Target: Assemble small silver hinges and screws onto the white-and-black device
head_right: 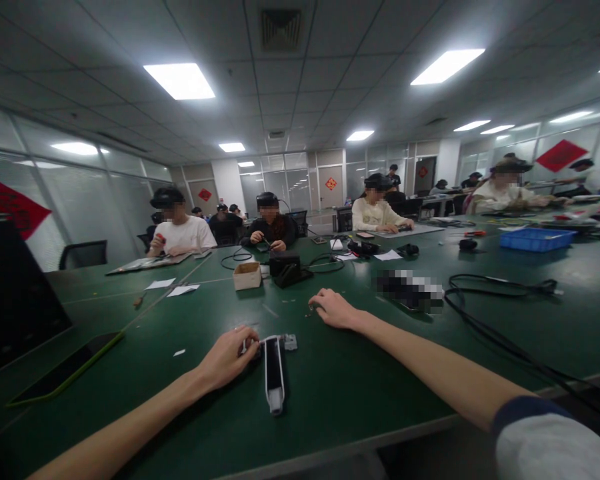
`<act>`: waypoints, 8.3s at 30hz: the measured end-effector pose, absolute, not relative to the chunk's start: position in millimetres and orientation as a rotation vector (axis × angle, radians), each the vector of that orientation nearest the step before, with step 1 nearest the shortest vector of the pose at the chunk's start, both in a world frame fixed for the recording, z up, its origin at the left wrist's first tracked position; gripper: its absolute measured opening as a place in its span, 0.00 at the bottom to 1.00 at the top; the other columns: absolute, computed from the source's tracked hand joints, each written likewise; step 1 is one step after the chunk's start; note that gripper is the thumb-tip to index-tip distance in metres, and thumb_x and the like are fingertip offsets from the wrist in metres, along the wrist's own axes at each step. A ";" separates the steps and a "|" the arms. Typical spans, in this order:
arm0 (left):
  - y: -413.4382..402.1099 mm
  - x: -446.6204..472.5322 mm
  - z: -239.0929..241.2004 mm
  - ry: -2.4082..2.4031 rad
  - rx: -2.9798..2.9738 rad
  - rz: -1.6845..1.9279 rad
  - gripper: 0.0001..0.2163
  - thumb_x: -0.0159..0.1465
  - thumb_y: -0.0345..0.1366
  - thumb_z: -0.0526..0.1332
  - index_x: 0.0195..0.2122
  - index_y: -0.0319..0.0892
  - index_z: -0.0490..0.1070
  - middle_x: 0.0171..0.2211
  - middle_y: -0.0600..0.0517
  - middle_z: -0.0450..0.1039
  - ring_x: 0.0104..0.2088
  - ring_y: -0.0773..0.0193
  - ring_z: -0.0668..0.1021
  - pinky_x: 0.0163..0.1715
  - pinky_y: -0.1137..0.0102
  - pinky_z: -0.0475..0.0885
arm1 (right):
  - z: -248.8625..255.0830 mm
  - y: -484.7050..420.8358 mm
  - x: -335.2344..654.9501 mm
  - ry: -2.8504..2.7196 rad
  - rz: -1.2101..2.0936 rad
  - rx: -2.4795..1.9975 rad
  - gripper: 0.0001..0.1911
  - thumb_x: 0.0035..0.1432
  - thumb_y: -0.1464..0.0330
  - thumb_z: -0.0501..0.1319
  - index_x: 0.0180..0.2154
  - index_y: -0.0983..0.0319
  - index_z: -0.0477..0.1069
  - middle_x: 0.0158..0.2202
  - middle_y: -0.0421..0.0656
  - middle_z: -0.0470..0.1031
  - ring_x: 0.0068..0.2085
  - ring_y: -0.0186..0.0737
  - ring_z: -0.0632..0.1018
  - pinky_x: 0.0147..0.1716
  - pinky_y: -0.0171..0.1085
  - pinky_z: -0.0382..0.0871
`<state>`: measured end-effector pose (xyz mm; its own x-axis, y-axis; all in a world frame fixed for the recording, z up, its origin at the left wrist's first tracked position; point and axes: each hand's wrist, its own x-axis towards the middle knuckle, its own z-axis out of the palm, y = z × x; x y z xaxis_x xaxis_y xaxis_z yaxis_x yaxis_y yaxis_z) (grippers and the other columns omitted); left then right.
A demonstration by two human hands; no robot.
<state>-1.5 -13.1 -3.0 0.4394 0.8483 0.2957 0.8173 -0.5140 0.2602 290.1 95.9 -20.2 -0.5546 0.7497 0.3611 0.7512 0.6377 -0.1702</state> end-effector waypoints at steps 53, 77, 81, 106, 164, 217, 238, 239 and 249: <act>-28.3 4.8 1.1 0.988 2.929 1.083 0.05 0.65 0.35 0.54 0.39 0.44 0.69 0.32 0.54 0.71 0.27 0.69 0.73 0.27 0.76 0.69 | 2.1 -0.8 213.5 -2.313 0.487 -0.551 0.10 0.62 0.63 0.56 0.35 0.64 0.69 0.32 0.41 0.70 0.33 0.34 0.70 0.34 0.33 0.65; -13.8 -13.0 24.6 1.389 2.395 0.450 0.11 0.58 0.44 0.61 0.36 0.42 0.73 0.33 0.54 0.75 0.32 0.64 0.75 0.31 0.73 0.66 | -10.7 33.0 238.9 -2.503 0.246 -0.754 0.07 0.59 0.66 0.58 0.35 0.63 0.70 0.35 0.43 0.73 0.36 0.37 0.72 0.38 0.37 0.65; -15.1 -11.8 23.2 1.381 2.370 0.480 0.10 0.58 0.42 0.61 0.36 0.42 0.73 0.33 0.55 0.75 0.32 0.65 0.75 0.30 0.74 0.66 | -11.6 32.8 239.2 -2.501 0.279 -0.748 0.08 0.60 0.65 0.57 0.35 0.63 0.70 0.35 0.43 0.73 0.36 0.38 0.71 0.38 0.38 0.66; -10.4 -2.1 13.4 1.403 2.197 0.667 0.11 0.56 0.41 0.62 0.37 0.40 0.74 0.34 0.53 0.76 0.29 0.64 0.75 0.28 0.72 0.69 | -7.6 33.2 240.5 -2.530 0.280 -0.721 0.09 0.60 0.65 0.57 0.37 0.63 0.71 0.36 0.44 0.72 0.37 0.38 0.71 0.39 0.39 0.66; -30.4 12.8 5.4 1.149 2.755 1.005 0.06 0.64 0.33 0.56 0.40 0.42 0.71 0.34 0.53 0.71 0.29 0.69 0.73 0.31 0.75 0.70 | -7.6 -2.4 212.4 -2.171 0.660 -0.581 0.08 0.62 0.68 0.55 0.43 0.61 0.63 0.36 0.41 0.73 0.36 0.36 0.74 0.36 0.35 0.69; -7.8 -4.1 2.9 1.452 2.563 0.575 0.08 0.65 0.37 0.53 0.38 0.42 0.70 0.35 0.52 0.73 0.35 0.62 0.74 0.34 0.70 0.66 | -9.1 30.8 238.8 -2.494 0.217 -0.750 0.05 0.58 0.69 0.58 0.33 0.64 0.71 0.33 0.43 0.73 0.34 0.37 0.71 0.35 0.36 0.66; -10.5 -5.8 10.2 1.426 2.442 0.596 0.09 0.61 0.38 0.58 0.41 0.42 0.69 0.38 0.53 0.75 0.30 0.66 0.75 0.30 0.73 0.68 | -9.0 30.7 239.4 -2.500 0.245 -0.763 0.06 0.58 0.68 0.57 0.34 0.63 0.71 0.34 0.43 0.72 0.35 0.37 0.71 0.35 0.36 0.66; -10.6 -5.6 10.5 1.422 2.461 0.586 0.09 0.61 0.38 0.58 0.41 0.42 0.68 0.38 0.53 0.75 0.30 0.66 0.74 0.30 0.73 0.68 | -9.2 30.9 239.3 -2.501 0.247 -0.764 0.06 0.59 0.68 0.57 0.34 0.63 0.71 0.34 0.43 0.72 0.35 0.37 0.71 0.35 0.36 0.66; -13.8 -2.5 12.6 1.492 2.410 0.589 0.10 0.60 0.38 0.58 0.41 0.42 0.70 0.38 0.53 0.75 0.32 0.65 0.74 0.32 0.72 0.68 | -11.9 33.2 239.2 -2.489 0.234 -0.749 0.06 0.59 0.68 0.57 0.34 0.63 0.71 0.34 0.43 0.72 0.35 0.37 0.71 0.36 0.36 0.66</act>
